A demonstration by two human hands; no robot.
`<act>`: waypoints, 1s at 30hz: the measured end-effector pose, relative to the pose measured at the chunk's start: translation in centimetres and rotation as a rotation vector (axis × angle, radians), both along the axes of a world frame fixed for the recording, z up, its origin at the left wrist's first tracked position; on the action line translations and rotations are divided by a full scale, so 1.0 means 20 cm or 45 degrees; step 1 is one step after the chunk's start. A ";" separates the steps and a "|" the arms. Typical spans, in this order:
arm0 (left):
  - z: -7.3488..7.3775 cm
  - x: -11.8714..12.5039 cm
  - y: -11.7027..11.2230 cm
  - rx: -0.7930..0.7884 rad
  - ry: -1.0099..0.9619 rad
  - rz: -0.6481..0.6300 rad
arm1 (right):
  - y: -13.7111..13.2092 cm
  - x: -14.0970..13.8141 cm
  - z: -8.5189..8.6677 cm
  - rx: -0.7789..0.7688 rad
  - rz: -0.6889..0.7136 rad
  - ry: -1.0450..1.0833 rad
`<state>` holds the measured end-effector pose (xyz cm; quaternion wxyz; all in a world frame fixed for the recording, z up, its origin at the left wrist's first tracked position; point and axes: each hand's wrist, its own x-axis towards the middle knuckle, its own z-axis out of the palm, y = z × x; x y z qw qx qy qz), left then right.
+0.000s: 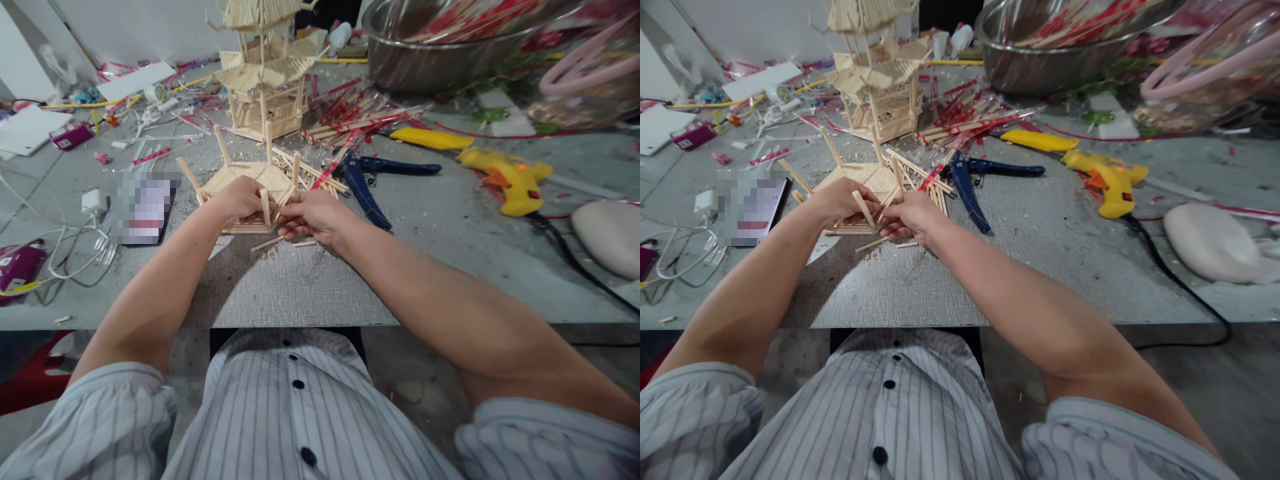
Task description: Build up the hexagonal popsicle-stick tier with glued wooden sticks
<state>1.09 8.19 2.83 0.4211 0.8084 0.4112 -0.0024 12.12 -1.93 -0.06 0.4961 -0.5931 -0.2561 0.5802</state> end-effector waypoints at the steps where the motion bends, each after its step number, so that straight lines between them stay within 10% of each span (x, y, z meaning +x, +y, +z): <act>1: 0.00 0.00 0.00 -0.011 -0.003 0.007 | 0.00 0.00 0.00 0.001 0.001 -0.003; 30: 0.01 0.00 0.02 -0.063 0.047 -0.038 | 0.03 -0.01 0.00 -0.029 0.005 -0.027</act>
